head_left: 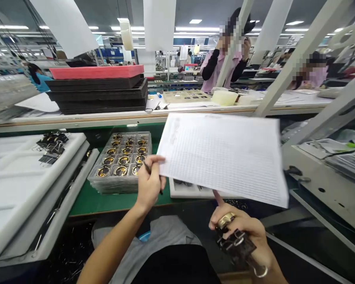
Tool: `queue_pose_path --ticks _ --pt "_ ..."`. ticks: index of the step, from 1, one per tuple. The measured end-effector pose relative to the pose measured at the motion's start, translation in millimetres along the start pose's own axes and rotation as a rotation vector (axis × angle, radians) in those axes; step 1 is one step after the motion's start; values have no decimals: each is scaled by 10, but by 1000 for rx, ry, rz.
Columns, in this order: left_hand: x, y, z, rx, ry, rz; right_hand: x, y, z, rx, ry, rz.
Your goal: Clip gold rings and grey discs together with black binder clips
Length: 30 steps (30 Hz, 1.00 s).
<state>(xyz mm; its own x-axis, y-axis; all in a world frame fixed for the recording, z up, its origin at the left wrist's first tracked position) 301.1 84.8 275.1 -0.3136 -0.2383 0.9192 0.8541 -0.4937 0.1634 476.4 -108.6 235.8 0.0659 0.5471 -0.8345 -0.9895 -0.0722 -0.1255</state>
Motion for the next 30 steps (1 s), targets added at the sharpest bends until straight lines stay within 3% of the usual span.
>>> queue_pose_path --ticks 2,4,6,9,13,17,20,23,28,30 --pt "-205 -251 -214 9 -128 123 88 -105 30 -71 24 49" --pt "-374 -393 -454 -59 -277 241 234 -159 -1 -94 59 129" --pt "-549 -417 -690 -161 -378 363 419 -185 -103 -62 95 176" --pt "-812 -305 -948 -268 -393 567 701 -226 -350 57 158 175" --pt "-1069 -207 -1092 -430 -499 661 935 -287 -631 197 236 106" --pt "-1033 -494 -1033 -436 -531 697 1013 -315 -698 271 315 63" --pt "-890 -759 -936 -403 -388 594 995 -313 -650 237 336 51" --pt "-777 -877 -897 -408 -291 412 951 -311 -579 195 336 46" --pt "-808 -779 -993 -505 -466 -219 898 -310 -534 211 352 44" --pt "-860 -705 -1049 -546 -497 -261 888 -311 -551 221 382 49"
Point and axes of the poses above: each hand's wrist, its own z-axis towards the middle knuckle, its own y-axis out of the palm, x = y × z, the point moved 3 cm from there along z, towards the middle knuckle, and after that the axes turned 10 degrees about -x, right-handed, at the moved point
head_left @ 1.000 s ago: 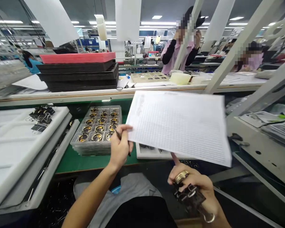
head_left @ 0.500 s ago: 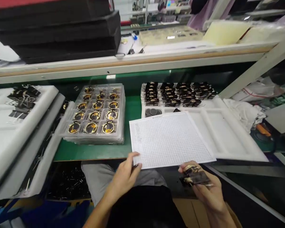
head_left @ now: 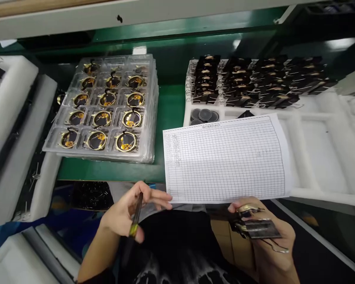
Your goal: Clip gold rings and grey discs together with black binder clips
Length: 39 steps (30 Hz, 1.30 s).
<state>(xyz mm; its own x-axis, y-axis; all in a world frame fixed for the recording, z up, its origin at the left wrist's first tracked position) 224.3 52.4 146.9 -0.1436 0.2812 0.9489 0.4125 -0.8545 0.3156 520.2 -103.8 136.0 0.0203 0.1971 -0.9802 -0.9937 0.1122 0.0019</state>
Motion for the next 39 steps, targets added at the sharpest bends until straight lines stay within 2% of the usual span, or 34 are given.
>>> queue_pose_path --ticks 2,6,8,10,13,18,21,24,27,39 --pt "-86 34 40 118 -29 183 0 -5 -23 -6 21 3" --pt "-190 113 188 524 -117 768 20 -10 -67 -36 53 -9" --pt "-226 173 286 599 -161 831 28 -9 -87 -66 64 -25" --pt "-248 214 355 636 -170 786 9 -4 -93 -111 59 -50" --pt "-260 212 349 728 -154 770 -73 40 -49 -232 72 -24" --pt "-342 154 183 708 -163 772 -188 312 94 -607 219 9" --pt "-396 145 77 710 -141 750 -165 526 136 -729 249 7" --pt "-439 162 -12 714 -98 745 -104 696 137 -732 205 52" --pt "-479 172 -91 703 -64 756 -43 778 109 -697 175 79" --pt "-478 183 -122 635 -13 815 -9 773 47 -661 195 111"
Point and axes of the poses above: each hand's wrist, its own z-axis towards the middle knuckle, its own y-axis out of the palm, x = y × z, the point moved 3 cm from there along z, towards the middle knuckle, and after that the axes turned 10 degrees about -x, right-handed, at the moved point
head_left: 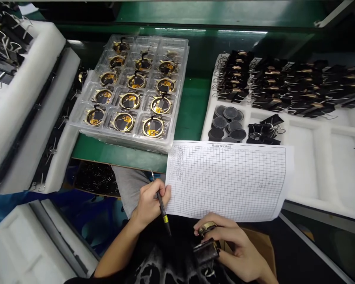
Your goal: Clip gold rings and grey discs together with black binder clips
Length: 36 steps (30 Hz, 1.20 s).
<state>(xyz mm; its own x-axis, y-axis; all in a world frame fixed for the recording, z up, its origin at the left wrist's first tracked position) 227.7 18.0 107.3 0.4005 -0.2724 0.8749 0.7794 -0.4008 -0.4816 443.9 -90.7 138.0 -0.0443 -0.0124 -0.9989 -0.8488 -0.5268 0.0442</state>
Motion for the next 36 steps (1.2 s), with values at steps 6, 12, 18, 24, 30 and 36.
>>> queue_pose_path --ticks 6,12,18,24,30,36 --pt "-60 -46 -129 -149 23 19 49 29 -76 -54 88 29" --pt "-76 -50 59 24 -131 -141 77 106 -94 -87 120 37" --pt "206 -203 -16 185 174 124 33 131 9 -86 58 22" --pt "-116 -745 14 424 -29 165 -178 269 509 -295 -65 -107" --pt "-409 -989 207 389 -106 210 -304 564 1150 -544 -256 -815" --pt "-417 -1034 220 320 -17 276 -100 490 1597 -657 -170 -971"
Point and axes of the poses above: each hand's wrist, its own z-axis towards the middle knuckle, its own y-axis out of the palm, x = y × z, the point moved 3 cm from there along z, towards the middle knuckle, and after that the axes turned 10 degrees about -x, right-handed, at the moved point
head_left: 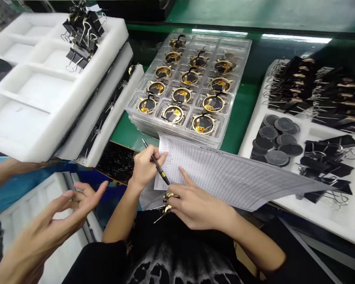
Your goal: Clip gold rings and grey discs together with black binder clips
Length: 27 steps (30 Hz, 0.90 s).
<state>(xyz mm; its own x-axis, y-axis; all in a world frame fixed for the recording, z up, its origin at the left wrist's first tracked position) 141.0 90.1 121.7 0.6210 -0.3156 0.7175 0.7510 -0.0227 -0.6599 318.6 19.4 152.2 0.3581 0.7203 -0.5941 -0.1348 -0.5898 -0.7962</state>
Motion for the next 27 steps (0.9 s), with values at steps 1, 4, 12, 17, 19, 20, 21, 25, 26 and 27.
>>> queue_pose_path --ticks 1,4,12,17,19,20,21,25,26,27 --pt "-25 -9 -11 -12 39 16 36 -9 5 -14 14 16" --pt "-148 -70 -87 62 150 21 82 -26 -4 -44 44 57" --pt "-220 -259 148 -345 273 -402 161 -33 -33 -66 65 116" --pt "-142 -233 551 -727 257 -288 191 -44 -38 -65 69 160" --pt "-114 -223 658 -778 340 -262 198 -42 -29 -66 72 168" --pt "-105 -219 696 -779 385 -240 202 -38 -25 -68 73 172" --pt "-101 -213 723 -774 419 -222 208 -34 -21 -71 73 175" --pt "-125 -185 762 -719 432 -184 239 -15 -16 -75 77 180" --pt "-132 -181 760 -696 427 -171 246 -11 -16 -79 77 179" --pt "-136 -179 756 -673 428 -158 251 -6 -16 -84 76 179"
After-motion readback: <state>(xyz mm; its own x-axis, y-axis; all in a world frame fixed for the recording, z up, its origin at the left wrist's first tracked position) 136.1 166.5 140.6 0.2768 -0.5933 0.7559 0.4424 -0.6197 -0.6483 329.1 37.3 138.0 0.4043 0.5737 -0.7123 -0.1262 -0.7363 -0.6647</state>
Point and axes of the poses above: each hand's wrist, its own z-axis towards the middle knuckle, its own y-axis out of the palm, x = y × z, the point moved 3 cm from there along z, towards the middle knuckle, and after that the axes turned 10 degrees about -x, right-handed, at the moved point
